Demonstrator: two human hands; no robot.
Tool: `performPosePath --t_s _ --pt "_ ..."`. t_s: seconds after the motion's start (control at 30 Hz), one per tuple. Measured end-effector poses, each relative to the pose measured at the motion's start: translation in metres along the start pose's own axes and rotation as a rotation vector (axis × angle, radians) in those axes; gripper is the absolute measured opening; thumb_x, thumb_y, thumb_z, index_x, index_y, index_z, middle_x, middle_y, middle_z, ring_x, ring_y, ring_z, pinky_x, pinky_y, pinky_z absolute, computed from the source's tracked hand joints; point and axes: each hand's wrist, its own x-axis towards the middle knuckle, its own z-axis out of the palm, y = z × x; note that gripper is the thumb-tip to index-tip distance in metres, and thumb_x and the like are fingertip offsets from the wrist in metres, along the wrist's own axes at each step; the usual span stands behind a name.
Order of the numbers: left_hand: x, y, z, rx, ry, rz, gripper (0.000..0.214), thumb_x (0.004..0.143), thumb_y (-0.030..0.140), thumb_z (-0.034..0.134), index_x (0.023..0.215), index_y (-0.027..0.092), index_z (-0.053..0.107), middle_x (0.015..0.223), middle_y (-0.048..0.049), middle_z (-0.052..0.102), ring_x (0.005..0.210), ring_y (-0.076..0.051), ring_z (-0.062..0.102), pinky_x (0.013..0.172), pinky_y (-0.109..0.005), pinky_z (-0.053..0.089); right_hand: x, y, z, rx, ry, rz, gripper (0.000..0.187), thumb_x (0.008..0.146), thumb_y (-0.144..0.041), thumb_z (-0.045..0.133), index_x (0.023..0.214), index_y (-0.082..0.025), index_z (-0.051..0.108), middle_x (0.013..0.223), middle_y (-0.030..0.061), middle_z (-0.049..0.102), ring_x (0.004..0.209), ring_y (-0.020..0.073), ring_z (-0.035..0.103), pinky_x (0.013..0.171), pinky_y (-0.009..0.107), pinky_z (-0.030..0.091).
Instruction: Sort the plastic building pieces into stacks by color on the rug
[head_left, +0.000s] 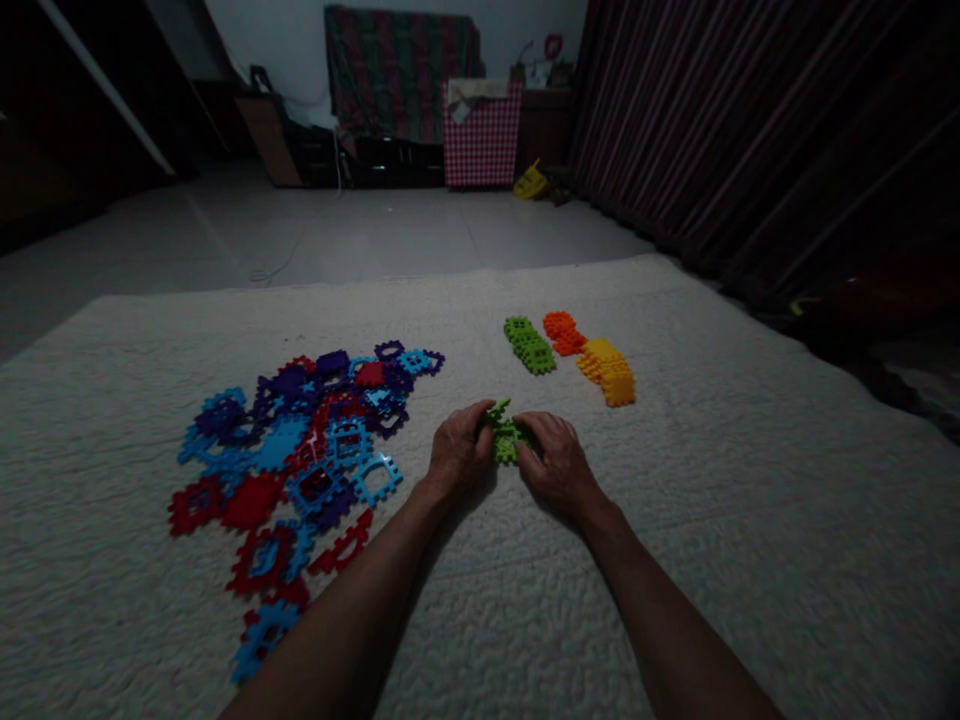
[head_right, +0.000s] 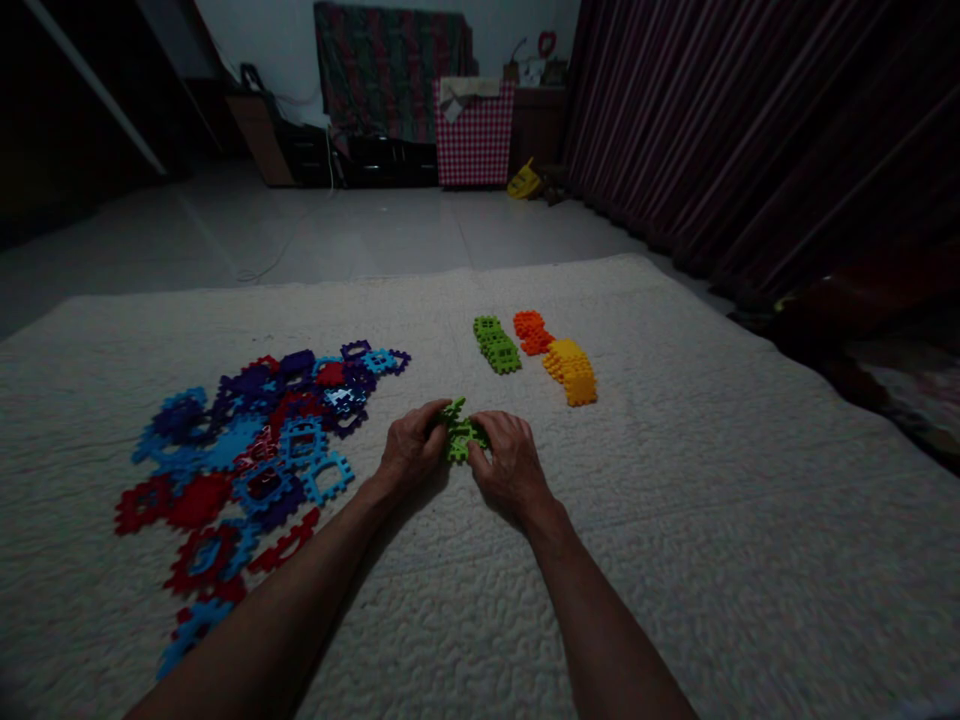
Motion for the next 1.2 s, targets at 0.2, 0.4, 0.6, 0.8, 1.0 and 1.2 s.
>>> performPosePath --t_s 0.2,0.4,0.6,0.8,1.0,1.2 --pt "0.002 0.003 -0.003 -0.019 -0.008 -0.042 0.041 0.083 0.013 0.052 0.122 0.021 0.064 0.094 -0.0048 0.075 0.081 -0.018 0.067 0.079 -0.029 0.052 0.001 -0.001 -0.001 0.01 0.008 0.018 0.025 0.095 -0.023 0.045 0.116 -0.021 0.06 0.113 0.0091 0.066 0.109 0.0251 0.058 0.098 0.045 0.041" --pt "0.002 0.004 -0.003 -0.015 -0.007 -0.084 0.043 0.083 0.014 0.052 0.124 0.021 0.064 0.085 -0.0026 0.073 0.073 -0.016 0.064 0.074 -0.028 0.051 -0.001 -0.018 0.001 0.0 0.083 0.059 0.053 0.078 -0.036 0.07 0.126 -0.021 0.054 0.123 0.0131 0.058 0.116 0.0304 0.054 0.102 0.048 0.044" --pt "0.002 0.004 -0.003 -0.041 -0.004 -0.086 0.04 0.083 0.014 0.053 0.12 0.022 0.066 0.086 -0.0022 0.074 0.073 -0.016 0.065 0.074 -0.027 0.05 -0.003 -0.021 0.009 -0.062 0.071 0.064 0.046 0.077 -0.029 0.07 0.12 -0.022 0.056 0.114 0.0123 0.061 0.109 0.031 0.056 0.099 0.051 0.045" --pt "0.003 0.006 -0.004 -0.099 0.011 -0.114 0.038 0.084 0.016 0.052 0.119 0.021 0.067 0.087 -0.0029 0.075 0.076 -0.017 0.067 0.075 -0.027 0.05 -0.001 -0.015 0.005 0.097 0.151 0.096 0.045 0.078 -0.022 0.063 0.123 -0.022 0.054 0.123 0.0123 0.057 0.118 0.0277 0.054 0.104 0.047 0.046" --pt "0.002 0.006 -0.006 -0.145 0.01 -0.128 0.039 0.084 0.017 0.051 0.119 0.02 0.067 0.076 -0.0005 0.073 0.065 -0.014 0.064 0.068 -0.025 0.048 0.001 -0.003 0.01 0.089 0.282 0.198 0.051 0.075 -0.017 0.057 0.126 -0.02 0.051 0.123 0.0134 0.055 0.119 0.0266 0.054 0.105 0.047 0.047" --pt "0.002 0.009 -0.006 -0.183 0.032 -0.156 0.039 0.084 0.018 0.051 0.118 0.02 0.068 0.071 -0.0002 0.07 0.062 -0.015 0.062 0.065 -0.025 0.045 0.052 0.036 0.008 -0.057 0.374 0.179 0.052 0.076 -0.023 0.059 0.127 -0.014 0.051 0.125 0.0173 0.055 0.121 0.0291 0.052 0.106 0.049 0.044"
